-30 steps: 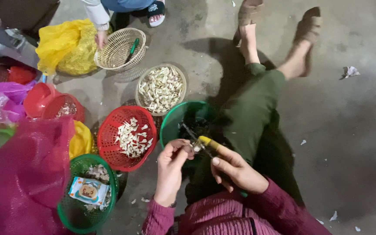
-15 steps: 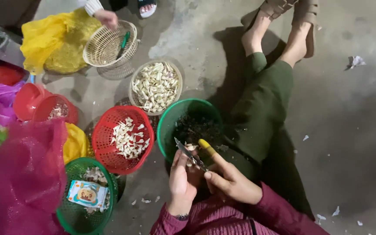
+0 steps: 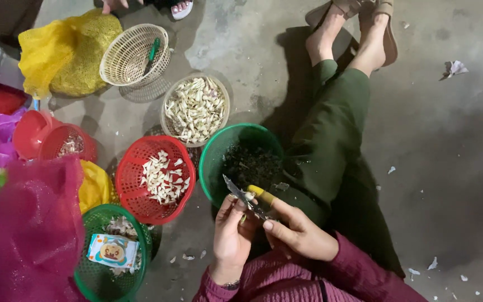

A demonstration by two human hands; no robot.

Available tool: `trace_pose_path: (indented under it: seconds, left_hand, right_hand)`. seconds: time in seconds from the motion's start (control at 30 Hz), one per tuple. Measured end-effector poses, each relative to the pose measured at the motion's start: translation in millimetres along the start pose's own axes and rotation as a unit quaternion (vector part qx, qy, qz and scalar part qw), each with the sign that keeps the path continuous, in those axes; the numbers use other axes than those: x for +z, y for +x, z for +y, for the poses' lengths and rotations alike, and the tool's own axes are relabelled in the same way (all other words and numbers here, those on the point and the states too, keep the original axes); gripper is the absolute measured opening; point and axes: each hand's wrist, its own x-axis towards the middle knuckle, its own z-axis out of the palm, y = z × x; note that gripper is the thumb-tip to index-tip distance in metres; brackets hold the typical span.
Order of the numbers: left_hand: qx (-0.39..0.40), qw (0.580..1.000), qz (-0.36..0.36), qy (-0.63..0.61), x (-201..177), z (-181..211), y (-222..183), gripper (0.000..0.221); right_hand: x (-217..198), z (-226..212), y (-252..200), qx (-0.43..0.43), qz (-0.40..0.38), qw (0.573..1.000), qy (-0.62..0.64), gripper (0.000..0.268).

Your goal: Trimming and peeling garlic cloves using a small knife while sitting on the floor

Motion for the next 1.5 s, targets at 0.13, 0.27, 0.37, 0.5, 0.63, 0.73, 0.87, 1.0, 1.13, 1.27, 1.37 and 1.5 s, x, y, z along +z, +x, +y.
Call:
trace_pose_path:
  seconds: [0.13, 0.27, 0.37, 0.5, 0.63, 0.73, 0.87, 1.0, 1.13, 1.27, 1.37, 1.5]
  left_hand:
    - [-0.027, 1.0, -0.014, -0.001, -0.1, 4.5, -2.2, 0.019]
    - [-0.009, 1.0, -0.001, 0.03, 1.1, 6.2, -2.7, 0.016]
    - [0.006, 0.999, 0.006, 0.05, -1.9, 5.6, -2.4, 0.015]
    - [0.033, 0.996, 0.017, 0.075, -8.0, 2.1, -2.2, 0.016]
    - [0.038, 0.993, 0.025, 0.11, -4.2, 2.4, -2.7, 0.018]
    - [0.109, 0.982, 0.032, 0.15, -9.2, -3.1, -1.7, 0.017]
    - [0.154, 0.959, 0.05, 0.234, -8.7, -2.7, -3.1, 0.02]
    - [0.178, 0.925, 0.052, 0.332, 10.8, 5.5, -6.0, 0.015]
    - [0.176, 0.926, 0.063, 0.329, 5.8, 2.8, -5.7, 0.017]
    - [0.165, 0.932, 0.055, 0.317, 5.6, 1.3, -6.2, 0.017]
    - [0.145, 0.94, 0.057, 0.303, 3.8, 1.3, -5.3, 0.02]
    - [0.198, 0.915, 0.081, 0.341, -4.0, 1.8, 1.5, 0.026]
  right_hand:
    - [-1.3, -0.9, -4.7, 0.052, 0.005, 0.997, 0.055, 0.065]
    - [0.7, 1.5, -3.9, -0.005, 0.012, 1.0, -0.002, 0.065]
    - [1.7, -2.7, -3.6, -0.039, 0.02, 0.996, -0.073, 0.063]
    - [2.5, -4.8, -4.5, -0.039, 0.024, 0.996, -0.082, 0.062]
    - [1.3, -2.6, -4.0, -0.045, 0.034, 0.993, -0.104, 0.061]
    - [3.6, -7.3, -3.3, -0.054, 0.04, 0.991, -0.119, 0.06]
    - [3.9, -3.9, -2.7, -0.045, 0.043, 0.994, -0.09, 0.06]
    - [4.2, 2.1, -2.3, 0.013, 0.052, 0.998, 0.04, 0.059]
    - [2.3, -0.5, -2.5, 0.006, 0.039, 0.998, 0.043, 0.059]
    - [-2.7, -0.8, 1.6, 0.042, 0.052, 0.995, 0.068, 0.059]
    - [-10.8, 11.2, 6.3, 0.069, 0.085, 0.989, 0.099, 0.058]
    - [-4.0, -4.0, 1.1, 0.076, 0.09, 0.992, 0.044, 0.07]
